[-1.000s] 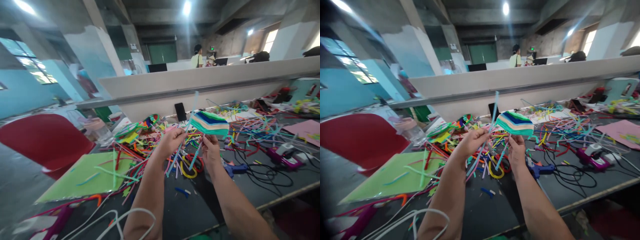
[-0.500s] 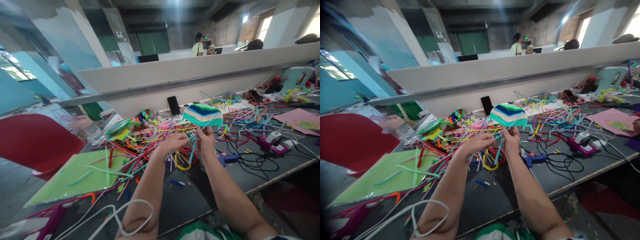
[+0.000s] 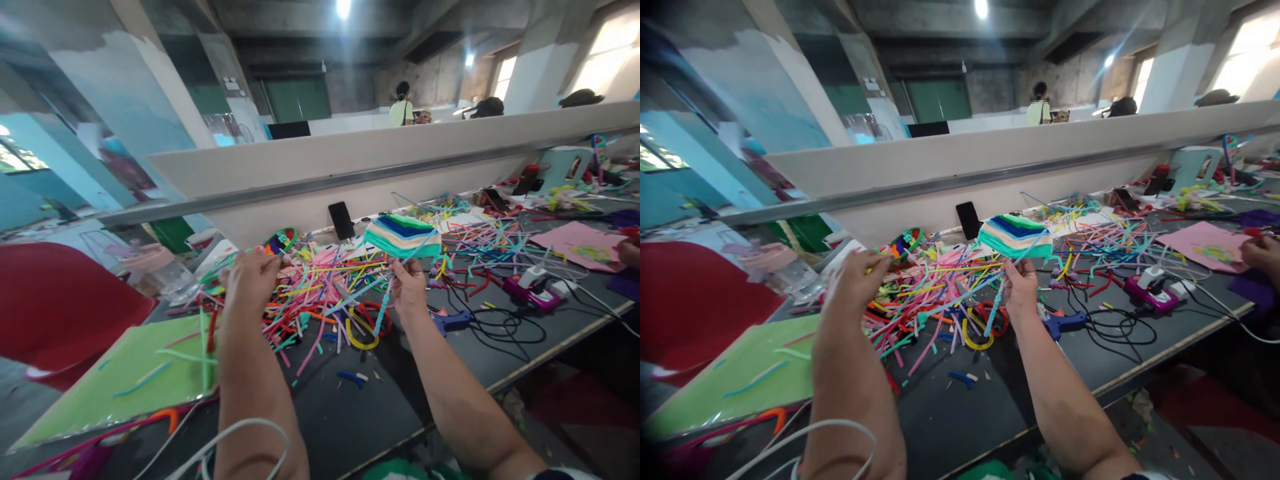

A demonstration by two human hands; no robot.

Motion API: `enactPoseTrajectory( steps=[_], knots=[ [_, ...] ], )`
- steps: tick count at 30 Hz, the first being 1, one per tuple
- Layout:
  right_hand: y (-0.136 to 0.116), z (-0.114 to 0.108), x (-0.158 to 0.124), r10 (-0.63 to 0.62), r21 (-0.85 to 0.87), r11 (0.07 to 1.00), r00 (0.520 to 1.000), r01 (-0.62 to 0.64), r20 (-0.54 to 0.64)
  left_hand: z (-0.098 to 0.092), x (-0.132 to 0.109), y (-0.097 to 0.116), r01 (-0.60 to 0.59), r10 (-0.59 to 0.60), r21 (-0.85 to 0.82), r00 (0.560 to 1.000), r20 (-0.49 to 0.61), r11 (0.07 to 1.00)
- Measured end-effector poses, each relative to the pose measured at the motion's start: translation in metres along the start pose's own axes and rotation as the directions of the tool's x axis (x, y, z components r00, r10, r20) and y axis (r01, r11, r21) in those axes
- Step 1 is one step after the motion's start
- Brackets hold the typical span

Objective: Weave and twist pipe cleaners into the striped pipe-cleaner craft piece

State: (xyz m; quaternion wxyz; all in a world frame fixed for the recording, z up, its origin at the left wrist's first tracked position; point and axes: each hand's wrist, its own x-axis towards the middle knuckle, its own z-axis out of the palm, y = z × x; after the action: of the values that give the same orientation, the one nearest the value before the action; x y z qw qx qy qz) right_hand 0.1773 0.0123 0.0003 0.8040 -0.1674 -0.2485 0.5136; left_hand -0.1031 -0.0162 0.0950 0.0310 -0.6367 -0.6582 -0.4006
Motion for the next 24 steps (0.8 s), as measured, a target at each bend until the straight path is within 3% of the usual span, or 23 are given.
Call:
enactPoseTrajectory(
  steps=[2,4,7,10,15,20,24],
  knots=[
    [-0.001,0.001,0.000,0.007,0.005,1.000,1.000,-0.007,0.017,0.007,-0.008,0.033,-0.015,0.018,-0.184,1.000,0.018,0.983],
    [-0.001,0.002,-0.001,0.012,0.015,1.000,0.999,-0.012,0.036,0.013,-0.017,0.062,-0.102,0.145,-0.339,0.984,0.103,0.935],
    [0.000,0.004,-0.004,0.035,-0.002,0.999,0.996,-0.035,0.081,0.017,-0.030,0.093,-0.250,0.318,-0.386,0.940,0.125,0.888],
    [0.003,0.005,-0.009,0.035,-0.064,0.998,0.988,-0.026,0.153,0.028,-0.041,0.111,-0.283,0.410,-0.381,0.858,0.310,0.880],
    [0.004,0.004,-0.012,0.038,-0.085,0.996,0.969,-0.018,0.243,0.066,-0.055,0.127,-0.318,0.452,-0.353,0.787,0.420,0.880],
    [0.001,0.006,-0.012,0.032,-0.095,0.995,0.972,-0.009,0.234,0.095,-0.063,0.130,-0.267,0.387,-0.323,0.829,0.403,0.908],
    [-0.002,0.008,-0.011,0.021,-0.081,0.997,0.987,-0.008,0.160,0.085,-0.058,0.124,-0.141,0.315,-0.386,0.844,0.435,0.912]
  ],
)
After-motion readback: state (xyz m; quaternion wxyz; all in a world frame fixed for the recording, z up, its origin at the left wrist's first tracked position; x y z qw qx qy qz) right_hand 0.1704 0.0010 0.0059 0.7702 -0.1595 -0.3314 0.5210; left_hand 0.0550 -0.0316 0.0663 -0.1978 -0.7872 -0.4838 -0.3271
